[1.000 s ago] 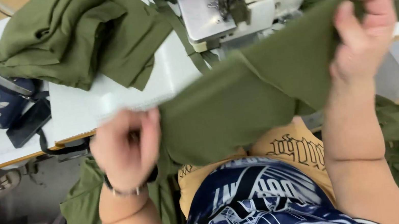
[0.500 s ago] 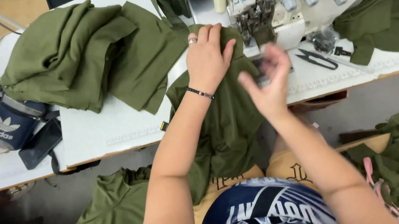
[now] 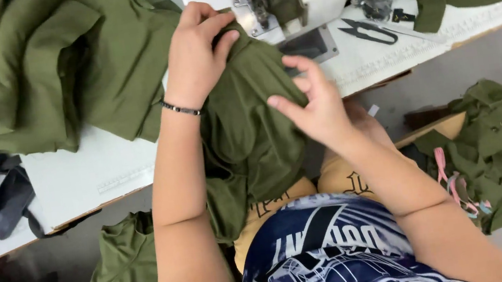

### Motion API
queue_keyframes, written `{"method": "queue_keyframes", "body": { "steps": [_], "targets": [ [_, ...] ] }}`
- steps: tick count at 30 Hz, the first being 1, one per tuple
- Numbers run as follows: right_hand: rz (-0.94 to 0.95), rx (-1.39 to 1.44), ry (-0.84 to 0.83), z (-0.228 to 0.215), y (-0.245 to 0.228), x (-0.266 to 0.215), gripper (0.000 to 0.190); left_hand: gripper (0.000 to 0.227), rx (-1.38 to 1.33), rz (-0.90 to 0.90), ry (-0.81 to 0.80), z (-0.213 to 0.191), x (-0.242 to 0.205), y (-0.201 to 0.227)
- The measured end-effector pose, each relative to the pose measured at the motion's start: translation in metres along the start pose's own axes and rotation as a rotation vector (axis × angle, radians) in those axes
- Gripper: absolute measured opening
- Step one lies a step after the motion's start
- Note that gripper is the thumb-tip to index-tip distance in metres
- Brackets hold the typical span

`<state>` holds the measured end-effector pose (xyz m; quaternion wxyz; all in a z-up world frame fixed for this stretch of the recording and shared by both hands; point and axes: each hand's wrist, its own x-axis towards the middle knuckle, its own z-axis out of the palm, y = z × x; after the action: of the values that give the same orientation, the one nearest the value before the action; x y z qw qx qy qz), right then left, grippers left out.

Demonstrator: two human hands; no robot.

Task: Inspecting and finalizing green garments at a sewing station, checking seams and handling fabric.

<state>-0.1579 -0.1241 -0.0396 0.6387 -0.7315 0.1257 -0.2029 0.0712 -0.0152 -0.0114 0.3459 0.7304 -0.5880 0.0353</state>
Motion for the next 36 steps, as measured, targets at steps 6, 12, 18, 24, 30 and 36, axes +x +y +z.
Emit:
{"method": "queue_keyframes", "body": {
  "steps": [6, 12, 18, 24, 30, 36],
  "targets": [
    [-0.059, 0.135, 0.039, 0.016, 0.029, -0.025, 0.052, 0.022, 0.235, -0.166, 0.086, 0.019, -0.006, 0.016],
    [0.558, -0.137, -0.488, 0.003, 0.016, 0.012, 0.039, 0.050, 0.436, -0.279, 0.117, 0.045, 0.003, -0.019],
    [0.310, -0.059, -0.047, -0.033, 0.016, 0.042, 0.029, 0.025, 0.339, -0.416, 0.239, 0.061, 0.020, -0.058],
    [0.187, -0.181, -0.179, -0.013, 0.028, 0.038, 0.043, 0.021, 0.598, -0.266, 0.421, 0.043, 0.031, -0.057],
    [-0.271, -0.726, 0.095, -0.019, 0.052, 0.018, 0.051, 0.006, 0.270, 0.189, 0.350, 0.012, 0.023, -0.018],
    [-0.352, -0.316, 0.051, -0.019, 0.030, 0.000, 0.020, 0.026, 0.206, -0.004, 0.040, -0.012, 0.014, -0.006]
  ]
}}
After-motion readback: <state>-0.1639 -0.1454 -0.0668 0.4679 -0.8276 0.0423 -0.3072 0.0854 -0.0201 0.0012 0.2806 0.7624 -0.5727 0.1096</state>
